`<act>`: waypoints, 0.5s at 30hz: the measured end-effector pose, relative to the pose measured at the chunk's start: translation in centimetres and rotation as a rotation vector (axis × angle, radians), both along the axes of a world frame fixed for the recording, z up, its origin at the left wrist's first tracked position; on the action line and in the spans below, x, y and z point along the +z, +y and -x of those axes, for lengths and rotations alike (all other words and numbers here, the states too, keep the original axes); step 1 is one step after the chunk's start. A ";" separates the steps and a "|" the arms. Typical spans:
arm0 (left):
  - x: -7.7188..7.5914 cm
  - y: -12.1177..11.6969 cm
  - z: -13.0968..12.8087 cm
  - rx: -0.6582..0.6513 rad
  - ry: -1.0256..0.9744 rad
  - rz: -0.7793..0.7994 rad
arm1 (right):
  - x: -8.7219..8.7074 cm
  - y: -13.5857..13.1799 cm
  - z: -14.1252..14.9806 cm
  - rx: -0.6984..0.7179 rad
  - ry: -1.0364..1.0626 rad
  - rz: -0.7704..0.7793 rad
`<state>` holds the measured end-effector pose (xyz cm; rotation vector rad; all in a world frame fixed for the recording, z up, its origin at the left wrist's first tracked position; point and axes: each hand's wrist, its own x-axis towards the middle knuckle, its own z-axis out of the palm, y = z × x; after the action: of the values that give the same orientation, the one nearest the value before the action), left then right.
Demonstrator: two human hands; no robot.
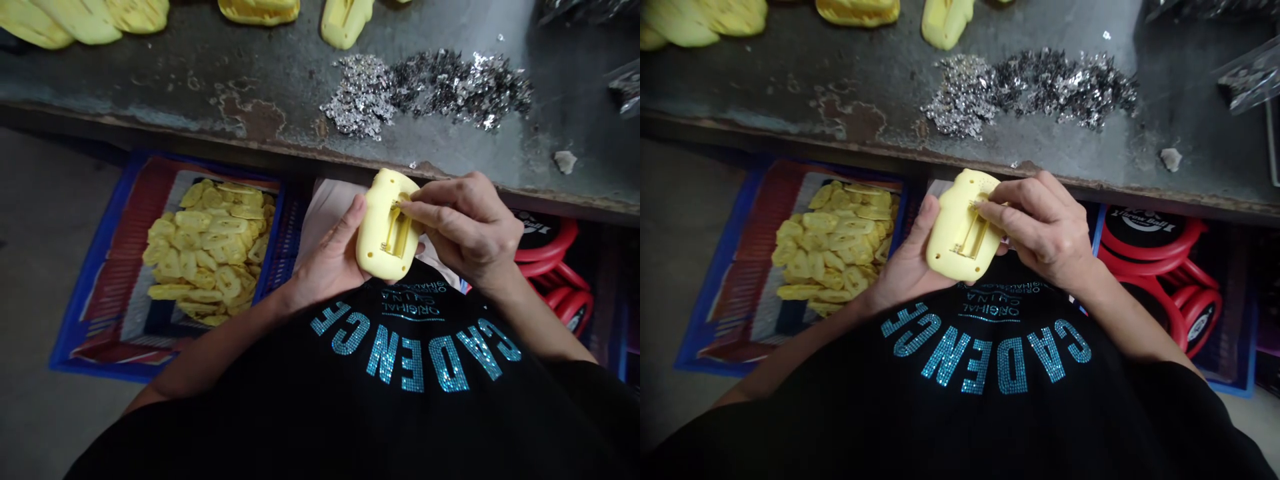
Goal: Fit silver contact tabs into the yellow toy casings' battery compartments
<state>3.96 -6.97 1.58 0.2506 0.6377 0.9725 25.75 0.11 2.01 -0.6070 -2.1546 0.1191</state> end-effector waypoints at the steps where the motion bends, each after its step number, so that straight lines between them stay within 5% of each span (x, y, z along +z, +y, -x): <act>1: 0.0 0.0 0.0 0.003 0.004 0.001 | 0.0 0.0 0.0 0.007 -0.002 0.011; 5: 0.4 -0.1 -0.3 0.058 0.040 -0.014 | 0.9 0.2 -0.2 0.030 0.050 0.073; 8: 0.6 -0.1 -0.6 0.095 0.068 -0.052 | 2.1 0.8 -0.1 0.043 0.090 0.260; 15: -1.4 0.1 -0.3 0.048 0.123 -0.165 | 2.3 2.0 0.4 0.081 -0.025 0.427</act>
<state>4.23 -6.92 0.23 0.4450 0.6787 1.0632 25.37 2.14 4.35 -0.7624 -2.1915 0.6302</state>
